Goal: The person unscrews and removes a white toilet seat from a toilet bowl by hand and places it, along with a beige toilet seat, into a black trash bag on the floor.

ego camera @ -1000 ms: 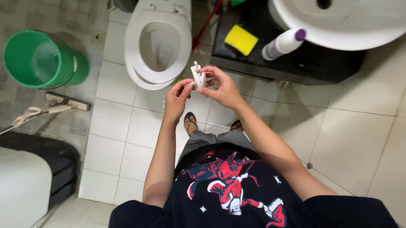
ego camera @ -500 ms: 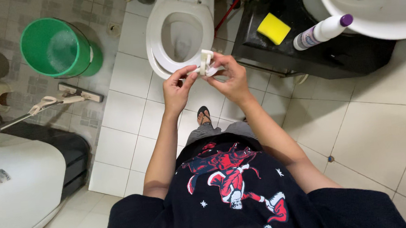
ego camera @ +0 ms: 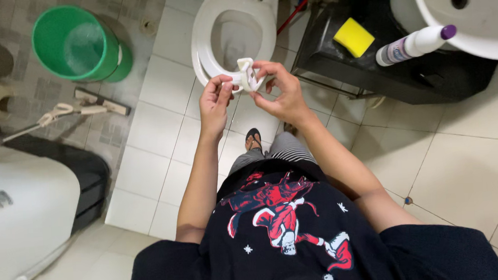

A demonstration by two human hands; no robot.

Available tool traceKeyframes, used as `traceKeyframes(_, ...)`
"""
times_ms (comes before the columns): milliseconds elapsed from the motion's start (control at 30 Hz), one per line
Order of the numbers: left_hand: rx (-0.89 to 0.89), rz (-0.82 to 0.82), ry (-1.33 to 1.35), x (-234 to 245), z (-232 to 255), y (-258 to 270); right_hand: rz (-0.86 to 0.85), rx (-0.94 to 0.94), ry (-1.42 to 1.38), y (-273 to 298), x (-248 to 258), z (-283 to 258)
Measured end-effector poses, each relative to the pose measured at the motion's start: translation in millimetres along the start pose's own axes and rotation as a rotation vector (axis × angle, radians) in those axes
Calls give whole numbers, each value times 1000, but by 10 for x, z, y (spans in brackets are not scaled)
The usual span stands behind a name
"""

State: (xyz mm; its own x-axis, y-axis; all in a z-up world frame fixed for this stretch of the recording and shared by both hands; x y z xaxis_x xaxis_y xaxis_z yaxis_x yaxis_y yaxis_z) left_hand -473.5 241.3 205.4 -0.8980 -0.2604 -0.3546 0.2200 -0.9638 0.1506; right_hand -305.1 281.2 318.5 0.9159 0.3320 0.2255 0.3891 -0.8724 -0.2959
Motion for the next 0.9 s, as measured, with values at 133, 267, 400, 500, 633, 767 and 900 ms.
traceKeyframes(133, 136, 4, 173, 72, -242, -41, -8, 67, 78, -107, -53, -47)
traceKeyframes(267, 218, 23, 238, 66, -366, -125, -11, 20, 13, -199, -67, 63)
traceKeyframes(400, 201, 13, 236, 8, -401, -300, -51, -56, -78, -330, -41, 298)
traceKeyframes(500, 164, 41, 212, 3, -364, -509, -93, -95, -183, -539, -20, 445)
traceKeyframes(633, 227, 93, 234, -76, -378, -882, -48, -93, -183, -887, 152, 556)
traceKeyframes(767, 205, 106, 347, -254, -489, -1294, -63, -125, -145, -1206, 293, 837)
traceKeyframes(900, 226, 120, 240, -340, -621, -1621, -76, -330, -349, -1441, 375, 1359)
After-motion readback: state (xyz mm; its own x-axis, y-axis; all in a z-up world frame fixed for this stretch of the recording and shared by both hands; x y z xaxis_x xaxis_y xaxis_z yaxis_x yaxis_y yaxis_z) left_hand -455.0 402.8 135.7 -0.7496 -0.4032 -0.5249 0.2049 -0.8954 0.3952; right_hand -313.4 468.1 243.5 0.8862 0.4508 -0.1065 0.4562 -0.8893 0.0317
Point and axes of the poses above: each hand's wrist, its own y-axis away from the middle knuckle, its own x-axis out of the back of the hand, z = x × y, the point moved 10 cm from there along -y, towards the middle knuckle, and after that the axes turned 2 degrees about z, right-handed, at the moved point
